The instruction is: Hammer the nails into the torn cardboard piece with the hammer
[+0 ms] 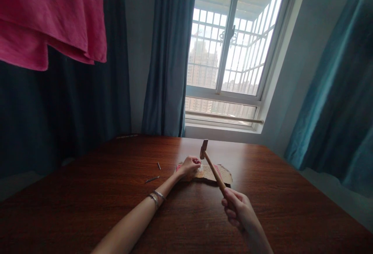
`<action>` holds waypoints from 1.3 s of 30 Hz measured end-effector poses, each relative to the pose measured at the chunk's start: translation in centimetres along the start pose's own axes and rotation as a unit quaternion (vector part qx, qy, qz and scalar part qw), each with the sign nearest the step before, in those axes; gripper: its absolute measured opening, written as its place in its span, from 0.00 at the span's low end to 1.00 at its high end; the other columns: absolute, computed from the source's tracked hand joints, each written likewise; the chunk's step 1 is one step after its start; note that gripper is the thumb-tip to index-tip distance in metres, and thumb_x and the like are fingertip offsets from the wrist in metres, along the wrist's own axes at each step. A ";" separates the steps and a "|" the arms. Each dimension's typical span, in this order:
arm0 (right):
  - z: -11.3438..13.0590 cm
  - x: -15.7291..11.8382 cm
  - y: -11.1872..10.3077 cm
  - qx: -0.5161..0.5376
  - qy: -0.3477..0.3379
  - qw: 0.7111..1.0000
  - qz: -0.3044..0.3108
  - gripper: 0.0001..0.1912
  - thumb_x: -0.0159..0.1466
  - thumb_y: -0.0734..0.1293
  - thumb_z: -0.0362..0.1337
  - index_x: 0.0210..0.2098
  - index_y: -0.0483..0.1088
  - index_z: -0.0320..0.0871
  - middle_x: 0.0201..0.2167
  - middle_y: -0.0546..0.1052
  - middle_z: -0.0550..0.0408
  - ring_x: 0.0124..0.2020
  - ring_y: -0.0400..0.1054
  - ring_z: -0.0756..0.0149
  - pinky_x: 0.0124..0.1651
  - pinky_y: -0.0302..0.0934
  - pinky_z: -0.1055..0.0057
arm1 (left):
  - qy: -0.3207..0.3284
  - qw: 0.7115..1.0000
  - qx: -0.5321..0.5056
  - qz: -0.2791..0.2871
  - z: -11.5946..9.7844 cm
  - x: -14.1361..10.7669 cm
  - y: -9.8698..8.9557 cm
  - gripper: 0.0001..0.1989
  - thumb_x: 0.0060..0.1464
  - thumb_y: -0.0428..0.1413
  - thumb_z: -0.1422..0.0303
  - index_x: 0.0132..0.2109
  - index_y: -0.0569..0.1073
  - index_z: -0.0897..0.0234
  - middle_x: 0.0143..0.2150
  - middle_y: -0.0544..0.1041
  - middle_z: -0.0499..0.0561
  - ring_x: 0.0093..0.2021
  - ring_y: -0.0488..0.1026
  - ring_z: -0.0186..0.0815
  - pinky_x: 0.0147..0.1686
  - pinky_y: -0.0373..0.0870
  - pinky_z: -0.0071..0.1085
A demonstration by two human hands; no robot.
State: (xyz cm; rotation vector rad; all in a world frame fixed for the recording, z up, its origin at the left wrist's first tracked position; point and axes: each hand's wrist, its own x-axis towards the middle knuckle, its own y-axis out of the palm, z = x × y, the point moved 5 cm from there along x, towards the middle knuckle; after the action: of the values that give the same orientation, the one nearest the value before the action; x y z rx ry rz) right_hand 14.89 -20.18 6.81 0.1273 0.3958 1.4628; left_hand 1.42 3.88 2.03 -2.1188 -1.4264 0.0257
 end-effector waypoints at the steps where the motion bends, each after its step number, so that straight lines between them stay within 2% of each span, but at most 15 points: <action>1: 0.0 0.0 0.0 0.000 0.001 1.000 0.000 0.23 0.48 0.70 0.53 0.27 0.60 0.41 0.18 0.65 0.64 0.10 0.48 0.85 0.11 0.36 0.85 | -0.002 1.000 0.000 0.001 0.0 0.0 0.0 0.10 0.41 0.55 0.66 0.30 0.75 0.69 0.25 0.73 0.48 0.28 0.68 0.32 0.27 0.60 0.24; 5: -0.2 0.1 0.0 0.000 0.010 1.000 -0.002 0.24 0.46 0.71 0.53 0.27 0.60 0.41 0.17 0.65 0.64 0.10 0.48 0.85 0.11 0.36 0.85 | -0.012 1.000 0.007 0.008 0.0 0.0 0.1 0.10 0.41 0.55 0.66 0.30 0.75 0.69 0.25 0.74 0.48 0.28 0.68 0.32 0.27 0.61 0.24; 22: 0.2 0.0 -0.1 -0.015 0.006 1.000 -0.007 0.23 0.47 0.70 0.53 0.26 0.60 0.41 0.18 0.65 0.63 0.11 0.48 0.85 0.11 0.36 0.85 | 0.017 0.999 0.036 0.010 0.2 0.2 0.1 0.09 0.41 0.53 0.68 0.29 0.75 0.69 0.25 0.74 0.48 0.27 0.68 0.31 0.26 0.60 0.23; 32: -0.1 0.2 -0.3 -0.003 0.005 1.000 0.006 0.22 0.47 0.71 0.52 0.26 0.60 0.41 0.17 0.65 0.63 0.11 0.48 0.84 0.11 0.36 0.85 | -0.010 0.999 0.037 0.020 -0.5 -0.2 -0.1 0.11 0.41 0.54 0.67 0.30 0.76 0.69 0.26 0.75 0.48 0.29 0.69 0.32 0.27 0.61 0.23; 36: 0.1 -0.1 -0.6 -0.004 -0.001 1.000 -0.009 0.21 0.48 0.71 0.51 0.27 0.63 0.41 0.17 0.66 0.62 0.11 0.48 0.84 0.11 0.36 0.85 | -0.017 0.999 0.039 0.013 -0.5 -0.2 -0.2 0.10 0.41 0.54 0.67 0.29 0.76 0.69 0.26 0.75 0.49 0.29 0.70 0.33 0.27 0.61 0.23; 39: 0.2 -0.5 -1.6 -0.012 -0.025 0.999 -0.034 0.21 0.47 0.71 0.50 0.27 0.66 0.39 0.16 0.66 0.62 0.10 0.47 0.83 0.11 0.37 0.83 | -0.008 0.999 0.037 0.010 -0.3 0.0 -0.2 0.10 0.41 0.54 0.67 0.29 0.76 0.69 0.26 0.76 0.49 0.29 0.70 0.33 0.27 0.61 0.23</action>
State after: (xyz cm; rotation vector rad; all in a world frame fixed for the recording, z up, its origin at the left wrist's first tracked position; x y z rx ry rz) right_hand 16.43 -20.84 6.57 0.1287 0.3390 1.3937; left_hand 1.34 3.79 2.34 -2.0763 -1.3919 0.1020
